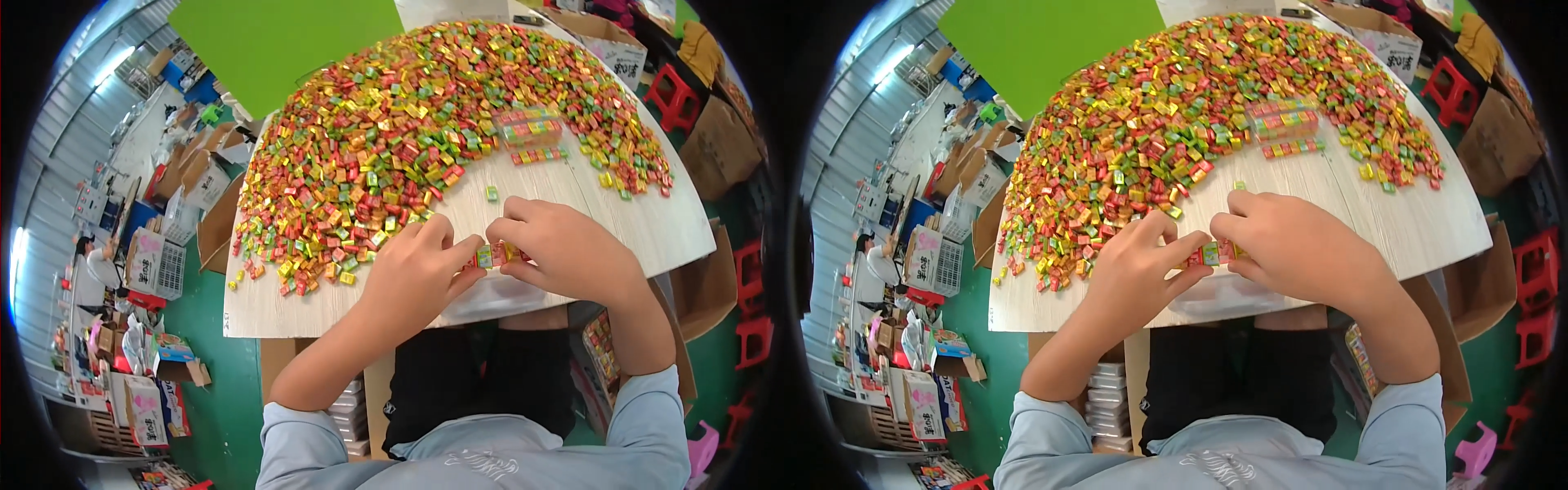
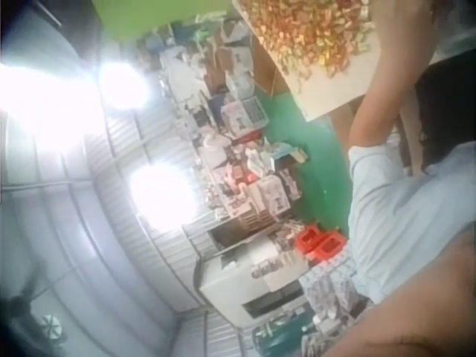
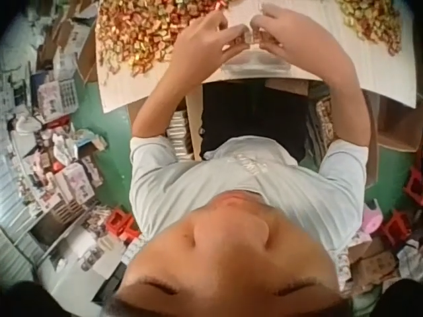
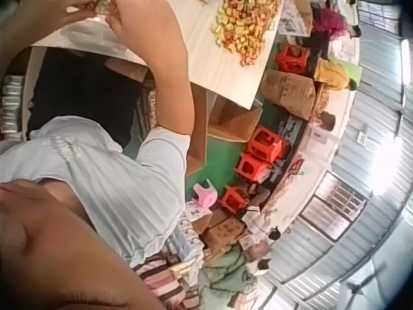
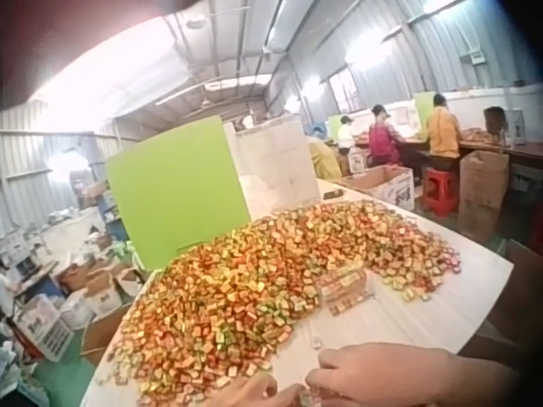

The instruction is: Sorting and packing small colorful toy tiles into plastic cases on a workbench.

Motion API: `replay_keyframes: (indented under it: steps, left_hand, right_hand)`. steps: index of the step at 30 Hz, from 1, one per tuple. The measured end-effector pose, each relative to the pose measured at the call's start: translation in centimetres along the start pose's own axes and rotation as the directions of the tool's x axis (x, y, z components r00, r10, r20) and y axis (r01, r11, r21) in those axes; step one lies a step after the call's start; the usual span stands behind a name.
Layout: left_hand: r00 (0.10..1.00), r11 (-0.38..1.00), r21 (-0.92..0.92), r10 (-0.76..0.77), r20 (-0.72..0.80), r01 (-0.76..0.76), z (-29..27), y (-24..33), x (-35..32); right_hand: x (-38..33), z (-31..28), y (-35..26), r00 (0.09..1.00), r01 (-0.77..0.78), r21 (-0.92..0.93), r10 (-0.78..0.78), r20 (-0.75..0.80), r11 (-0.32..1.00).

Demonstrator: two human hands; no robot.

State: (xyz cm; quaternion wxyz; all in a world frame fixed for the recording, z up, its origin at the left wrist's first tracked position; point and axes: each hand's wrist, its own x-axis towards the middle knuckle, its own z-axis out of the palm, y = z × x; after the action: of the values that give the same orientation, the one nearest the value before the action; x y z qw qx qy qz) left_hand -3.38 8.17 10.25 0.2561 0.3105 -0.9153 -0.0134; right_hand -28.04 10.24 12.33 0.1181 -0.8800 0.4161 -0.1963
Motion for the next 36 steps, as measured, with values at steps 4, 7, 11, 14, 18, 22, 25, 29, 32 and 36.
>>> replay_keyframes:
  steps: [4,7,11,14,18,22,25,29,32,36]
  left_hand:
    - [0.999,0.999,-0.038,-0.027,0.029,0.028,0.3,1.2,-1.5]
    - [0.998,0.998,-0.041,-0.055,0.041,0.057,1.2,1.8,-2.2]
    - [0.994,0.99,-0.089,-0.104,0.04,0.107,2.8,2.0,-3.2]
    - [0.991,0.985,-0.11,-0.134,-0.016,0.131,3.5,2.3,-3.8]
    - [0.982,0.982,-0.13,-0.153,-0.108,0.139,4.7,2.5,-4.6]
    - [0.969,0.992,-0.082,-0.111,-0.222,0.095,5.6,2.4,-5.1]
    - [0.959,0.992,-0.093,-0.11,-0.259,0.089,6.2,2.5,-5.4]
    - [0.943,0.99,-0.123,-0.107,-0.315,0.072,6.8,2.6,-6.0]
    - [0.925,0.99,-0.128,-0.108,-0.364,0.065,7.9,2.6,-7.1]
    - [0.897,0.989,-0.097,-0.145,-0.417,0.115,9.3,3.3,-8.5]
  right_hand:
    - [-1.5,0.6,-1.1,1.0,-0.004,0.014,0.004,0.01,1.0]
    - [-2.3,1.6,-0.9,0.998,-0.059,0.062,0.057,0.034,0.996]
    - [-3.0,2.9,-0.7,0.997,-0.073,0.082,0.069,0.044,0.994]
    - [-3.4,3.4,-0.6,0.995,-0.1,0.126,0.099,0.013,0.987]
    - [-4.2,3.9,-0.5,0.993,-0.11,0.162,0.116,-0.029,0.981]
    - [-4.8,4.6,-0.8,0.984,-0.138,0.175,0.155,-0.083,0.975]
    - [-5.3,5.0,-1.3,0.978,-0.14,0.178,0.164,-0.129,0.974]
    - [-6.6,6.2,-1.5,0.969,-0.153,0.201,0.187,-0.162,0.968]
    - [-7.5,8.2,-1.8,0.943,-0.196,0.162,0.231,-0.241,0.967]
    - [-8.3,10.8,-2.0,0.873,-0.22,0.11,0.246,-0.422,0.969]
